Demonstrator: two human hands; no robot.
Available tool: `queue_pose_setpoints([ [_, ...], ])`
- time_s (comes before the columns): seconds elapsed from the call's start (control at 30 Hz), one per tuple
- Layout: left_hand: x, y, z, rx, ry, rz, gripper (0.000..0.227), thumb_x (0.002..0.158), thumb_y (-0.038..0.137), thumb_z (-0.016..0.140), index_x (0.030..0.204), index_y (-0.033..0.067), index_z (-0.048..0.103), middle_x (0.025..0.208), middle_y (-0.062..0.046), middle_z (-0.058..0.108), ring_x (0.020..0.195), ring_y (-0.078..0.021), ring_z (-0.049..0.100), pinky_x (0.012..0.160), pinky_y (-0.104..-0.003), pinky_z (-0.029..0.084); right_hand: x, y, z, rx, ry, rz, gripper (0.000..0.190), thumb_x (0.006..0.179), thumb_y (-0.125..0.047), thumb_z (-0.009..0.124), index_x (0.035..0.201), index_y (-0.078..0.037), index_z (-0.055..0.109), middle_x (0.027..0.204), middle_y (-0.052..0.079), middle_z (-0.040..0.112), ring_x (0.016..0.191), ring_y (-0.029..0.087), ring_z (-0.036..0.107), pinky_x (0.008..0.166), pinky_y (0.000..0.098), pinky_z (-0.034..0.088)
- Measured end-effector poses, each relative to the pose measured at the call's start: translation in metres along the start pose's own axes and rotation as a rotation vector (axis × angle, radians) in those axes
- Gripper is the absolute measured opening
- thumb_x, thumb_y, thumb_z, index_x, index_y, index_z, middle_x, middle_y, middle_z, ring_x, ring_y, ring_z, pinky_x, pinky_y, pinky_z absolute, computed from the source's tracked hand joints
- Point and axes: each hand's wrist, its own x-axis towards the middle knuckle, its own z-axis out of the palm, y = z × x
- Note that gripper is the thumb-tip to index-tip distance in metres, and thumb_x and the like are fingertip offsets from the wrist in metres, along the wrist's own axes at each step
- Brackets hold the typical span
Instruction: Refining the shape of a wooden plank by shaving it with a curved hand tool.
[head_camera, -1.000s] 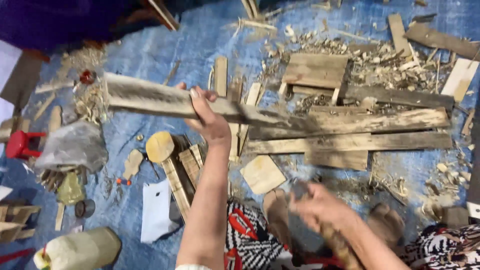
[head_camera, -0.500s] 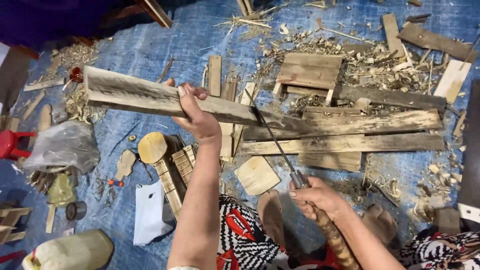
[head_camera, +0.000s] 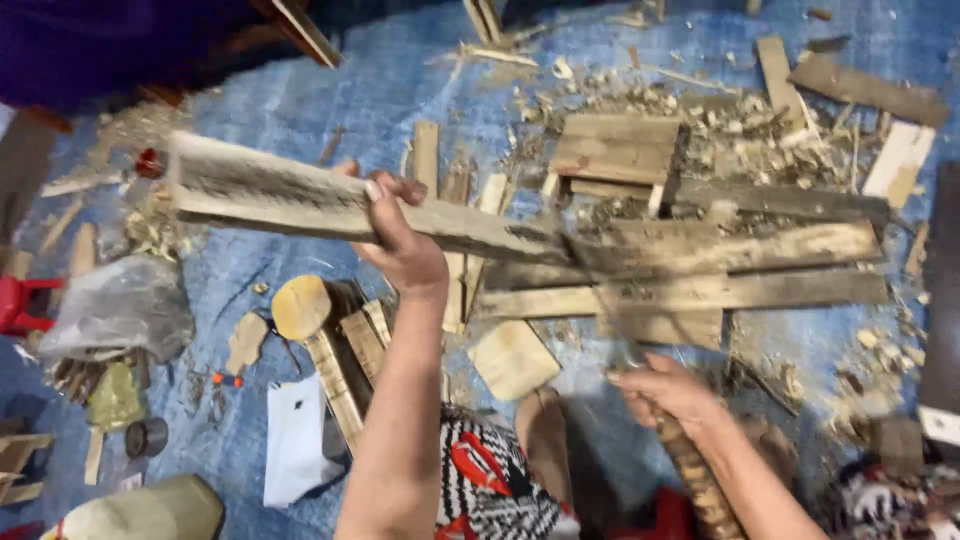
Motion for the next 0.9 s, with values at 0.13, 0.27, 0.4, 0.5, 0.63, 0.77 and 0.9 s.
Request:
queue_pose_setpoints([
  [0.13,0.004,0.007,0.011,0.034,-0.044,0.012,0.034,0.111,0.020,0.043,0.138,-0.0009,0.038,0.088,-0.005,0.045,0.068,-0.0130,0.053,0.077,-0.034,0.056,-0.030,-0.024,0.048,0.015,-0.091,0.027,0.023,0.076,0.001,0.080,0.084,0.003,0.059,0.045,0.017,0.044,0.024,0.025,0.043,0.023,0.0371,0.038],
  [0.27,0.011,-0.007,-0.010,-0.056,0.022,0.016,0.035,0.108,0.015,0.045,0.137,-0.0045,0.040,0.087,-0.006,0.045,0.067,-0.0124,0.052,0.072,-0.034,0.055,-0.005,-0.007,0.041,0.124,-0.219,0.007,0.023,0.077,0.000,0.080,0.082,0.001,0.058,0.050,0.012,0.044,0.028,0.020,0.044,0.023,0.0343,0.039],
  [0.4,0.014,0.026,-0.002,0.057,0.037,-0.009,0.022,0.106,0.012,0.045,0.116,-0.0061,0.054,0.077,-0.004,0.046,0.061,-0.0080,0.047,0.063,-0.029,0.052,-0.033,-0.028,0.066,0.059,-0.178,-0.024,0.020,0.078,0.006,0.078,0.082,0.004,0.058,0.045,0.018,0.043,0.025,0.025,0.044,0.022,0.0370,0.037],
  [0.5,0.007,0.005,-0.012,-0.187,0.066,-0.166,0.030,0.101,0.003,0.046,0.129,0.0123,0.050,0.096,-0.003,0.062,0.078,-0.0123,0.054,0.070,-0.028,0.047,-0.048,-0.038,0.064,-0.013,-0.447,0.005,0.013,0.087,0.000,0.074,0.089,0.001,0.061,0.043,0.004,0.051,0.030,0.015,0.043,0.028,0.0314,0.039],
  [0.63,0.018,0.001,-0.009,0.034,0.059,0.039,0.028,0.109,0.014,0.044,0.133,0.0006,0.048,0.084,-0.004,0.051,0.064,-0.0121,0.056,0.065,-0.030,0.056,0.020,0.003,0.010,0.005,-0.049,-0.018,0.019,0.081,-0.001,0.077,0.090,0.001,0.061,0.050,0.010,0.046,0.033,0.018,0.047,0.025,0.0325,0.040],
  [0.77,0.012,-0.002,0.006,-0.016,0.034,-0.021,0.033,0.108,0.018,0.046,0.134,-0.0015,0.041,0.088,-0.006,0.050,0.066,-0.0109,0.052,0.069,-0.031,0.056,0.019,0.002,-0.003,0.039,0.008,-0.041,0.021,0.080,-0.003,0.077,0.090,0.001,0.059,0.056,0.010,0.046,0.036,0.018,0.049,0.027,0.0328,0.042],
  [0.9,0.006,-0.002,0.008,-0.008,-0.014,0.009,0.037,0.109,0.019,0.046,0.136,-0.0030,0.037,0.089,-0.007,0.048,0.066,-0.0132,0.054,0.073,-0.035,0.058,-0.045,-0.028,0.054,0.107,-0.149,0.005,0.023,0.077,0.007,0.080,0.088,0.005,0.060,0.052,0.014,0.045,0.028,0.020,0.045,0.022,0.0335,0.039],
])
